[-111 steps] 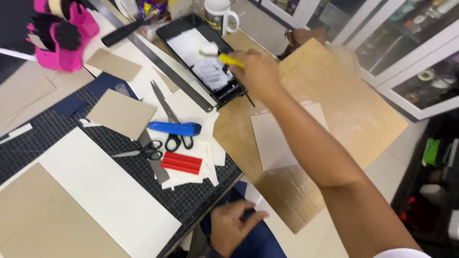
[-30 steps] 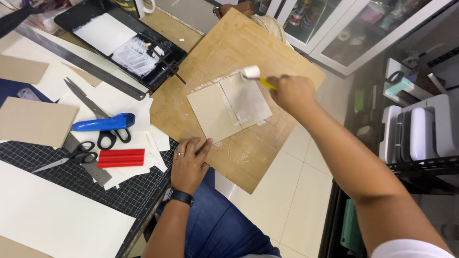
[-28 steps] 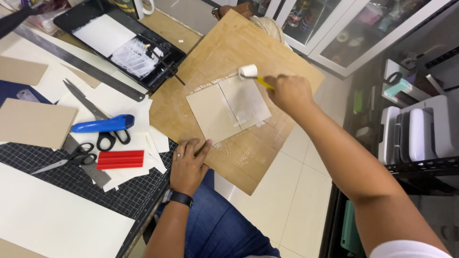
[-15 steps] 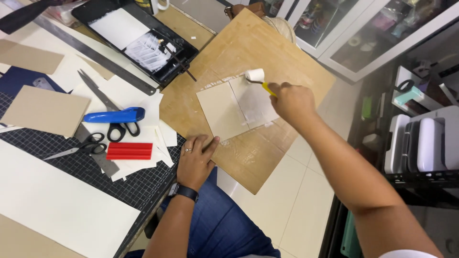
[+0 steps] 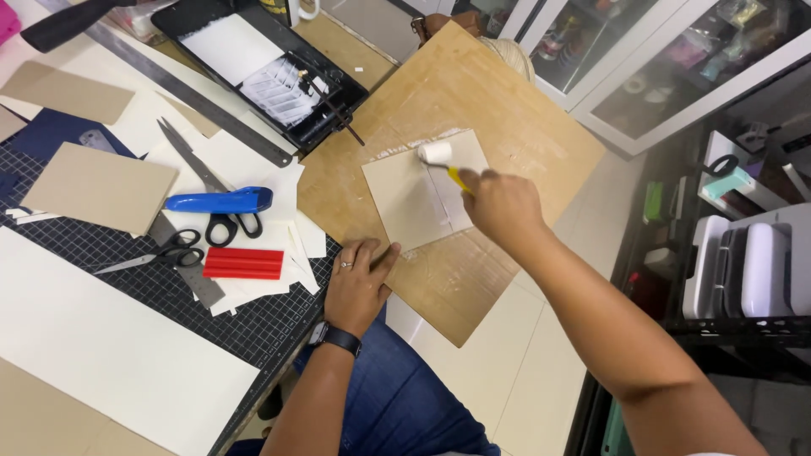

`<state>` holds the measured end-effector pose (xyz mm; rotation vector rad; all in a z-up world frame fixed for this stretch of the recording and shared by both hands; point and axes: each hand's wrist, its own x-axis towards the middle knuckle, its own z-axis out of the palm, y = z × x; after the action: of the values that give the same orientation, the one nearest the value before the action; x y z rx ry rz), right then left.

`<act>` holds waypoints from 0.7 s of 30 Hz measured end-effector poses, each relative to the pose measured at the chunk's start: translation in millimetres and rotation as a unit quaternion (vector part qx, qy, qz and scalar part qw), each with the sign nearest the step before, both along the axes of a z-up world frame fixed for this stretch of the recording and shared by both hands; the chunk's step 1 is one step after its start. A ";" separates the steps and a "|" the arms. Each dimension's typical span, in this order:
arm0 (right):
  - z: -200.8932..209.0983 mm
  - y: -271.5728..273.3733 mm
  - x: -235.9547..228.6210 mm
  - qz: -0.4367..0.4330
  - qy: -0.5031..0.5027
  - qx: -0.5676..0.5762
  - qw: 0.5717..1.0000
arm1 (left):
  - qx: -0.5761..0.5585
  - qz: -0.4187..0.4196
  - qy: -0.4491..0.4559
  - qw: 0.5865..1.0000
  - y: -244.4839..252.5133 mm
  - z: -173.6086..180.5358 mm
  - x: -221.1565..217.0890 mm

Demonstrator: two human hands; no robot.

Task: Applying glue to cardboard pieces and assembling them onto a paper base for a craft project

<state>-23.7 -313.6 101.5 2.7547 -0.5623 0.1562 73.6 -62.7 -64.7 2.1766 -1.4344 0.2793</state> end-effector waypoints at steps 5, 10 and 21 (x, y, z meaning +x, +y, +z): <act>44.7 67.3 -76.0 -0.024 0.162 0.028 0.986 | -0.008 0.011 0.002 1.000 0.4 -0.6 -3.4; 8.2 15.8 9.8 -0.014 0.059 0.038 0.997 | -0.019 0.005 -0.009 1.000 -0.3 1.0 -2.1; 39.6 74.3 -11.2 -0.038 0.156 0.026 0.987 | -0.053 0.001 -0.014 0.999 -0.7 -6.5 -0.8</act>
<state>-34.9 -239.3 141.1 2.7239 -0.5897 -0.3055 72.8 -63.3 -71.2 2.0973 -1.4008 0.3789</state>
